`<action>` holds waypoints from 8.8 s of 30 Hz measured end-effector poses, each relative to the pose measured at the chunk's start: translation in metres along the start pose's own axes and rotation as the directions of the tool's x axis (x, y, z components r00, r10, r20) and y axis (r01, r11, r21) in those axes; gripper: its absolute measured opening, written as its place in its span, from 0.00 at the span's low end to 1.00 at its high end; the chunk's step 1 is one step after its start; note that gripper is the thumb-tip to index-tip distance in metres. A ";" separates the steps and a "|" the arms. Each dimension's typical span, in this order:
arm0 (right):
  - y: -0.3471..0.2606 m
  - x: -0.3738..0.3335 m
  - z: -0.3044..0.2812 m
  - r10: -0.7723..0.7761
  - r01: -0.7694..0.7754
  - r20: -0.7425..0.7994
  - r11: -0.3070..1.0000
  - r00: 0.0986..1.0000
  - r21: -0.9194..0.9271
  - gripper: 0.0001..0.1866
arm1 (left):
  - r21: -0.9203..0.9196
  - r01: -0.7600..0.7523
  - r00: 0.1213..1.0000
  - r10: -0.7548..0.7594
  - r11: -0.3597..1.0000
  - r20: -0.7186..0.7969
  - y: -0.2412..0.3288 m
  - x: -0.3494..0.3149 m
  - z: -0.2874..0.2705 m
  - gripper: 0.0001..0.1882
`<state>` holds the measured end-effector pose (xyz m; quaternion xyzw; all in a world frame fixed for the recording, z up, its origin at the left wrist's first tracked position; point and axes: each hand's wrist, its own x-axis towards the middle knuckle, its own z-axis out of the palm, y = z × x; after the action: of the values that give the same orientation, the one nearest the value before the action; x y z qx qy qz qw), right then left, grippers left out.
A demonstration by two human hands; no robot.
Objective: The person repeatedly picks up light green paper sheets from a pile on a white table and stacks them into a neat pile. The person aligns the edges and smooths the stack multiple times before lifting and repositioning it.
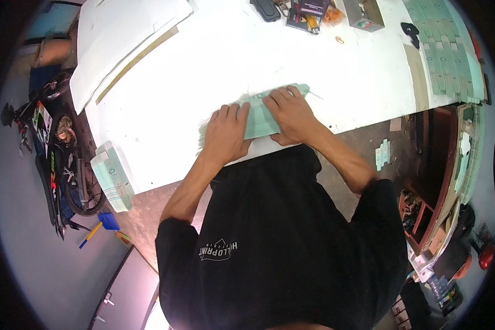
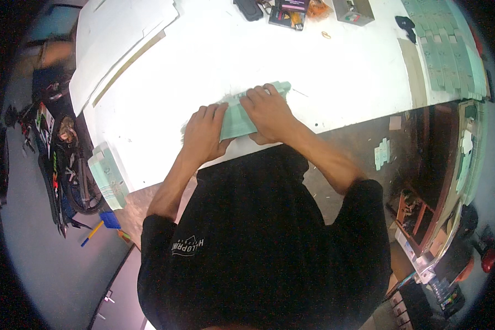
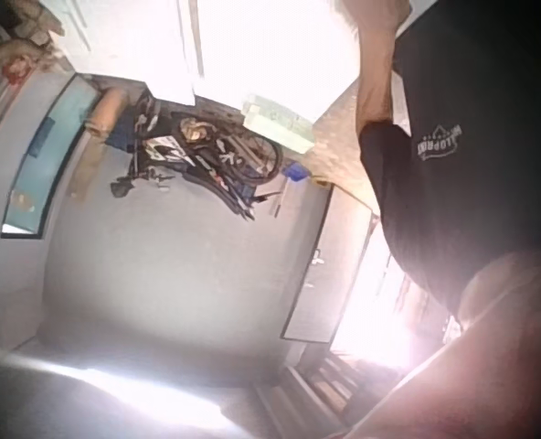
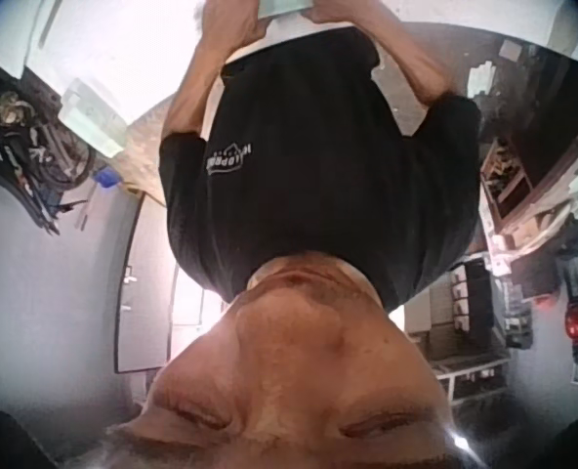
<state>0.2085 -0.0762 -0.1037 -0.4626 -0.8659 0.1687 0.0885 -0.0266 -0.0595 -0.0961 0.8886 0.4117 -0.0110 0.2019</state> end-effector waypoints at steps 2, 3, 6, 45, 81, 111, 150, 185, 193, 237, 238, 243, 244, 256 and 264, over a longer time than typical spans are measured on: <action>-0.004 0.002 0.003 0.041 -0.038 0.043 0.998 0.998 -0.047 0.49 | 0.045 0.040 0.999 -0.038 0.998 -0.027 0.008 -0.003 0.001 0.61; -0.003 0.006 0.002 0.054 -0.049 0.056 0.996 0.997 -0.079 0.50 | 0.048 0.065 0.997 -0.063 0.997 -0.034 0.012 -0.001 0.001 0.58; -0.001 0.008 -0.001 0.062 -0.049 0.145 0.994 0.987 -0.096 0.53 | 0.079 0.090 0.995 -0.086 0.993 -0.049 0.017 0.004 0.005 0.49; 0.128 0.041 -0.014 0.382 -0.259 -0.837 0.919 0.391 0.299 0.39 | -0.970 -0.147 0.790 -0.567 0.196 -0.234 0.040 -0.111 0.069 0.37; -0.003 -0.011 0.040 0.307 0.135 -0.180 0.161 0.935 0.978 0.54 | -0.981 -0.083 0.806 -0.567 0.176 -0.170 0.050 -0.101 0.085 0.38; -0.082 -0.053 0.062 0.563 0.157 -0.321 0.320 0.761 0.934 0.45 | -0.893 -0.338 0.735 -0.509 0.297 -0.447 0.073 -0.063 0.044 0.35; -0.055 -0.087 0.020 0.418 0.315 -0.329 0.104 0.847 0.943 0.64 | -0.544 -0.694 0.717 -0.519 -0.471 -0.465 -0.057 -0.048 0.166 0.45; -0.044 -0.035 0.049 0.681 0.403 -0.452 0.244 0.577 0.882 0.48 | -0.809 -0.151 0.877 -0.300 0.568 -0.374 0.075 -0.030 0.038 0.50; -0.063 -0.030 0.047 0.733 0.276 -0.528 0.450 0.430 0.849 0.57 | -0.865 -0.420 0.813 -0.308 0.275 -0.493 0.080 -0.016 0.030 0.65; -0.054 -0.059 0.065 0.503 0.242 -0.358 0.281 0.787 0.929 0.54 | -0.833 -0.120 0.932 -0.229 0.540 -0.282 0.043 -0.036 0.007 0.56; -0.046 -0.061 0.070 0.499 0.235 -0.328 0.240 0.802 0.942 0.55 | -0.786 -0.093 0.943 -0.198 0.611 -0.266 0.034 -0.037 0.003 0.52; 0.014 -0.076 0.057 0.558 0.302 -0.467 0.366 0.686 0.880 0.57 | -0.331 0.145 0.947 -0.228 0.932 -0.227 0.019 -0.034 -0.028 0.44; 0.011 -0.076 0.043 0.558 0.209 -0.473 0.471 0.681 0.857 0.57 | -0.163 0.145 0.954 -0.182 0.976 -0.239 0.015 -0.028 -0.021 0.44; -0.033 -0.005 0.040 0.042 -0.022 -0.278 0.997 0.960 0.075 0.62 | 0.094 0.108 0.980 -0.090 0.990 -0.179 -0.004 -0.005 0.009 0.51; 0.047 -0.011 0.041 0.161 -0.034 -0.235 0.883 0.958 0.469 0.68 | 0.010 0.091 0.974 -0.087 0.996 -0.211 -0.014 -0.007 0.017 0.47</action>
<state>0.2385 -0.0694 -0.1596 -0.4902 -0.7566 0.3092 0.3028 -0.0391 -0.0630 -0.1152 0.8674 0.4701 0.0700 0.1476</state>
